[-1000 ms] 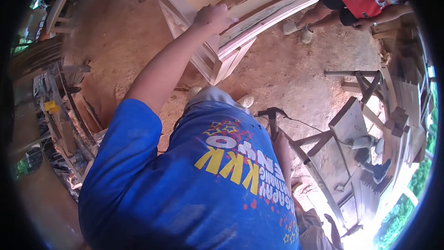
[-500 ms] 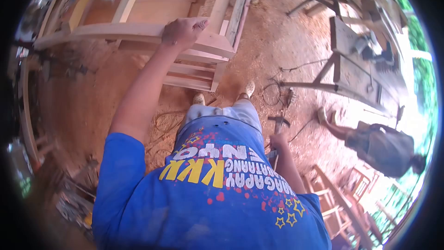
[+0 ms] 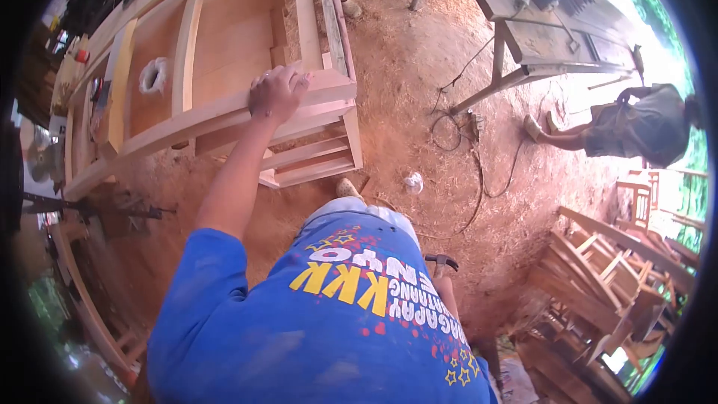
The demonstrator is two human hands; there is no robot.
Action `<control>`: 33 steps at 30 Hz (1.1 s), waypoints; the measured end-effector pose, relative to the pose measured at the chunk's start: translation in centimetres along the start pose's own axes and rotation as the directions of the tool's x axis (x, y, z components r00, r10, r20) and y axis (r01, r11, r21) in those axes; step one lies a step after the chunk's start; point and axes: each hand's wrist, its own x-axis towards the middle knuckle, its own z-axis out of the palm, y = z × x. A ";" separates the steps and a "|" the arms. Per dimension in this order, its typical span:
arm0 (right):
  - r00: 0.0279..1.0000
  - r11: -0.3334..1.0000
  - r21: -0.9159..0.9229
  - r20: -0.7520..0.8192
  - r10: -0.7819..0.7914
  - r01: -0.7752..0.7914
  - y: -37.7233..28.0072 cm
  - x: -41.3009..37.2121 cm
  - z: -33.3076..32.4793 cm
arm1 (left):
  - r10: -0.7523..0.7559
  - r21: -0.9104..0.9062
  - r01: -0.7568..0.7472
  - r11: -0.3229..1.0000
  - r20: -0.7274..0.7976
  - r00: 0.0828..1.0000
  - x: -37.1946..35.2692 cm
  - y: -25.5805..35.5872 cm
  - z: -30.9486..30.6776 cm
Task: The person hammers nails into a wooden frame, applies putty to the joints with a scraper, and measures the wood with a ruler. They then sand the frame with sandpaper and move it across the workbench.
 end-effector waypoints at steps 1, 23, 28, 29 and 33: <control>1.000 0.999 0.031 -0.005 0.010 -0.010 0.6 -0.7 1.1 | 0.000 -0.013 0.000 1.000 0.024 1.000 0.1 0.1 -0.1; 0.990 0.938 0.343 -0.100 0.095 -0.055 9.4 -12.7 20.4 | -0.413 -0.658 0.228 0.717 -0.138 0.900 -14.8 -16.6 -13.8; 0.981 0.900 0.431 -0.136 0.135 -0.064 7.1 -15.7 25.6 | -0.289 -0.226 0.219 0.949 -0.352 0.891 -5.7 -31.7 -15.2; 0.982 0.888 0.457 -0.139 0.132 -0.054 5.7 -16.2 27.2 | -0.285 -0.123 0.260 0.958 -0.288 0.914 -3.8 -33.8 -15.8; 0.983 0.852 0.513 -0.072 0.169 -0.109 -1.7 -18.4 32.2 | -0.112 0.188 0.085 0.978 0.140 0.984 3.9 -40.4 -17.6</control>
